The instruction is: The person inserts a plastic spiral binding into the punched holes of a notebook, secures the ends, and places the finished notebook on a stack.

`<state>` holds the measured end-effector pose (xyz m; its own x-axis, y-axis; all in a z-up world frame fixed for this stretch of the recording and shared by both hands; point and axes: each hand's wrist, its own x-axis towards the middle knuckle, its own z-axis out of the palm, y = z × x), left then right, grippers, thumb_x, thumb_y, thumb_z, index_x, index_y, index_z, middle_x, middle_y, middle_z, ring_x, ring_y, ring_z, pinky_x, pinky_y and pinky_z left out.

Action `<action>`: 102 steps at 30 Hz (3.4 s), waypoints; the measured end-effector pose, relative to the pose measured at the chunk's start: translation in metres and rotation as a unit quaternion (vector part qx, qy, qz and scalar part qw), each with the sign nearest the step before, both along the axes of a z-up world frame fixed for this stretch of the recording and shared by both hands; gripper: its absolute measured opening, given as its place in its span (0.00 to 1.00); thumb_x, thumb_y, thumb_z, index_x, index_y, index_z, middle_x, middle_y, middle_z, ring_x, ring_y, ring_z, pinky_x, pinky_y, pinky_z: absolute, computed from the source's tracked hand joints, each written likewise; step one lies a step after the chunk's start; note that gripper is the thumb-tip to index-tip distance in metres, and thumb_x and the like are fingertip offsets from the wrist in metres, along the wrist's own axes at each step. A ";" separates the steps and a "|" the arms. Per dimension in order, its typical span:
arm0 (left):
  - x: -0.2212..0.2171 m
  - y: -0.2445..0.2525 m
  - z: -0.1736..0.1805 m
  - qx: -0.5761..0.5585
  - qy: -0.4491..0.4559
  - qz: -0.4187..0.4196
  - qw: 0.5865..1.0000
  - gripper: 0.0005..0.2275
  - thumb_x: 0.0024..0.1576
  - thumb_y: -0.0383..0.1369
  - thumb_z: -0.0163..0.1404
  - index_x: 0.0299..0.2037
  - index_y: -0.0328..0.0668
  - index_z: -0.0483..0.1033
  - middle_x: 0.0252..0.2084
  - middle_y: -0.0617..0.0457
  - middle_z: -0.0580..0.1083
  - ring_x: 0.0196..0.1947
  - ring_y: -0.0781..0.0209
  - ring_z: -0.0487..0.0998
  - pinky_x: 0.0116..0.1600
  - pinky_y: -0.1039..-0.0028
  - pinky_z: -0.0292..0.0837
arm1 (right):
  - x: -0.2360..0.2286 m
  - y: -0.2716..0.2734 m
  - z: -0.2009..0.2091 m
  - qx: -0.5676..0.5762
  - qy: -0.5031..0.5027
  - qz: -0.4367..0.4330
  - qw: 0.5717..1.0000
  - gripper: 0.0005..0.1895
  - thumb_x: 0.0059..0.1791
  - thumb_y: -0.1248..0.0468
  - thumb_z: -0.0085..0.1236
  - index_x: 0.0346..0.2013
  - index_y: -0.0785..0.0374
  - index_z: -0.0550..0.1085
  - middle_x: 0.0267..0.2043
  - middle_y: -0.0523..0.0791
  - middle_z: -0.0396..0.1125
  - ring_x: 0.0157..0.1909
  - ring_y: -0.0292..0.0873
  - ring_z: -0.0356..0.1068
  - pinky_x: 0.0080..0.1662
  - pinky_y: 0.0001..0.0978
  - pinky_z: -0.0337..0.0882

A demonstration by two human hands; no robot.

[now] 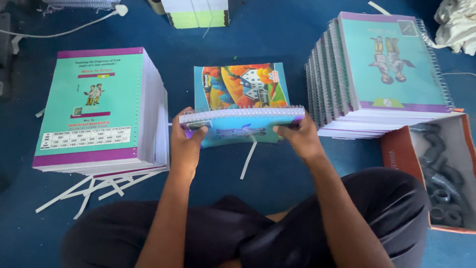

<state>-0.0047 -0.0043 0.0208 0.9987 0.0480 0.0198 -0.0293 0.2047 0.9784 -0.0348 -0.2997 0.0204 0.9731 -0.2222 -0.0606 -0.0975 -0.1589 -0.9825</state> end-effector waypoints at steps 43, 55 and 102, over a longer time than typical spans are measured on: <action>0.009 -0.157 0.079 0.396 -0.408 -0.119 0.814 0.20 0.51 0.28 0.61 0.53 0.39 0.71 0.43 0.45 0.77 0.42 0.43 0.79 0.46 0.56 0.73 | -0.004 -0.010 -0.009 0.050 -0.120 0.043 0.991 0.16 0.52 0.75 0.53 0.54 0.63 0.70 0.46 0.39 0.67 0.46 0.30 0.64 0.47 0.24 0.67; 0.013 -0.157 0.080 0.394 -0.385 -0.145 0.822 0.13 0.56 0.29 0.57 0.48 0.37 0.72 0.38 0.43 0.77 0.39 0.41 0.79 0.43 0.56 0.73 | -0.015 -0.022 0.014 0.178 -0.145 -0.051 0.972 0.10 0.58 0.67 0.49 0.47 0.70 0.76 0.47 0.45 0.74 0.48 0.35 0.72 0.54 0.28 0.71; 0.016 -0.164 0.081 0.351 -0.378 -0.136 0.846 0.10 0.48 0.20 0.56 0.37 0.37 0.70 0.37 0.46 0.72 0.42 0.43 0.76 0.44 0.56 0.71 | -0.005 -0.013 0.021 0.167 -0.157 -0.114 0.967 0.07 0.50 0.72 0.57 0.38 0.73 0.80 0.44 0.48 0.76 0.43 0.35 0.73 0.50 0.25 0.72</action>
<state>0.0109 -0.1680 0.1018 0.6608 -0.4695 0.5855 -0.7454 -0.3195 0.5850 -0.0400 -0.3130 0.0417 0.8830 -0.4522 0.1256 0.2197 0.1618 -0.9621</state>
